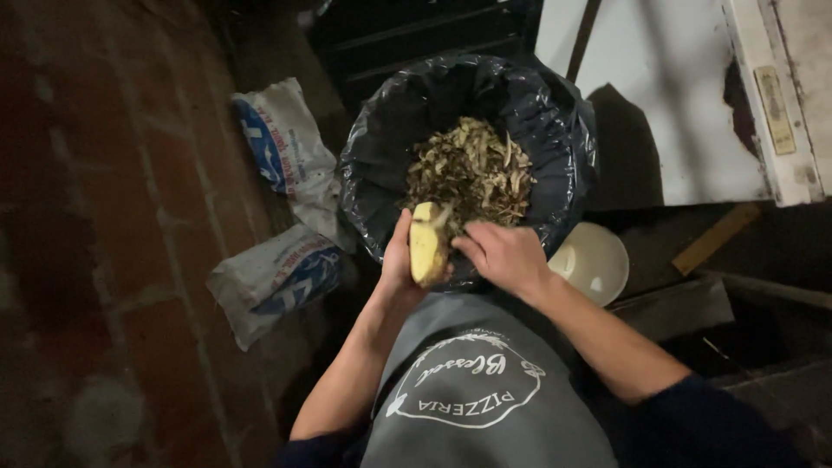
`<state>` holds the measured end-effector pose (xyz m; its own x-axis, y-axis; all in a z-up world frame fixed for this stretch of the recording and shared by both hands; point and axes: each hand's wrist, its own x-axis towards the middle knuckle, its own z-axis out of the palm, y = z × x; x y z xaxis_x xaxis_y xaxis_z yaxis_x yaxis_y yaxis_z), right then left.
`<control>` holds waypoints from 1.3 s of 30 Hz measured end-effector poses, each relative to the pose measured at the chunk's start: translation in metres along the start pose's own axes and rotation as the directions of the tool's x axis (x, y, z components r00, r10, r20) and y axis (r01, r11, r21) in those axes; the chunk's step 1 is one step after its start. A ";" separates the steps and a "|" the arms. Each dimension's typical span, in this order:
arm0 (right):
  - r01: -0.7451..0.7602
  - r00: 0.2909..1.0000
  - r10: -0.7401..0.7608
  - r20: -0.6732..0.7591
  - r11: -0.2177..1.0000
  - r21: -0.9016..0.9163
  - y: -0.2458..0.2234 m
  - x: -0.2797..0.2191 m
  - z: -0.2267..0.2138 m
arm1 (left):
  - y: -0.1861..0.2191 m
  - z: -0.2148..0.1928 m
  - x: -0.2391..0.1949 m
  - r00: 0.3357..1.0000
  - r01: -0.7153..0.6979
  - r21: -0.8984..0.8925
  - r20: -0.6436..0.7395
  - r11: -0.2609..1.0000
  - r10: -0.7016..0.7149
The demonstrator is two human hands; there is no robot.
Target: Peeling potatoes over a trash can using a small knife.
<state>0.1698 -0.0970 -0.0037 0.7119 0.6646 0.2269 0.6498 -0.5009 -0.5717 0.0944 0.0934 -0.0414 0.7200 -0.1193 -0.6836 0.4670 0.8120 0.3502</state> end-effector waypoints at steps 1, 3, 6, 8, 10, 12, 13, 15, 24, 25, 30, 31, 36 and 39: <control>-0.011 1.000 0.011 -0.005 1.000 0.000 0.005 0.002 0.003 | -0.003 0.000 -0.003 1.000 0.010 0.007 0.001 1.000 -0.010; -0.215 0.952 0.237 0.194 0.968 -0.127 0.019 0.014 0.006 | -0.004 0.003 -0.005 0.997 0.039 0.008 0.069 0.999 -0.039; -0.249 0.866 0.276 0.418 0.961 -0.119 0.062 0.003 0.032 | 0.006 0.022 -0.020 0.989 0.036 -0.027 0.142 0.999 -0.032; -0.310 0.882 0.325 0.342 0.945 -0.100 0.048 0.000 0.022 | 0.023 0.038 -0.023 0.989 0.013 -0.046 0.151 0.999 -0.006; -0.361 0.887 0.365 0.284 0.930 -0.068 0.029 -0.002 0.013 | 0.028 0.035 -0.026 0.990 -0.014 -0.079 0.142 0.997 0.025; -0.362 0.931 0.359 0.059 0.931 0.053 0.010 -0.005 -0.003 | 0.025 0.021 -0.020 0.995 -0.068 -0.079 0.065 0.995 0.073; -0.358 0.933 0.355 0.056 0.933 0.049 0.004 -0.005 -0.003 | 0.027 0.018 -0.011 0.995 -0.072 -0.080 0.070 0.994 0.078; -0.073 0.995 0.082 -0.064 0.988 0.134 -0.013 -0.017 -0.003 | 0.021 0.009 0.000 0.988 -0.144 -0.100 -0.065 0.984 0.138; 0.037 0.998 -0.038 -0.042 0.999 -0.009 -0.019 0.007 0.002 | 0.007 -0.006 0.006 0.991 -0.132 -0.061 -0.035 0.989 0.130; 0.035 0.999 -0.035 -0.042 0.999 -0.012 -0.005 0.009 0.007 | 0.003 0.000 0.001 0.991 -0.129 -0.062 -0.033 0.990 0.127; -0.188 0.925 0.194 0.327 0.981 -0.051 0.059 0.004 0.040 | 0.004 0.027 -0.023 0.989 -0.006 -0.072 0.148 0.997 0.016; -0.186 0.925 0.194 0.325 0.981 -0.056 0.055 0.001 0.033 | 0.010 0.035 -0.025 0.988 -0.006 -0.074 0.153 0.997 0.018; -0.380 0.924 0.373 0.081 0.921 0.089 0.024 0.000 0.006 | 0.035 0.041 -0.041 0.993 -0.048 -0.098 0.104 0.994 0.059; -0.178 0.984 0.172 0.051 0.972 0.152 -0.006 -0.013 -0.005 | 0.023 0.019 -0.023 0.985 -0.122 -0.099 0.110 0.988 0.133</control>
<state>0.1584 -0.1050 0.0005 0.7986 0.5959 0.0840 0.4644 -0.5214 -0.7158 0.0990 0.1040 -0.0052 0.8275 -0.0726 -0.5568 0.3225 0.8731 0.3655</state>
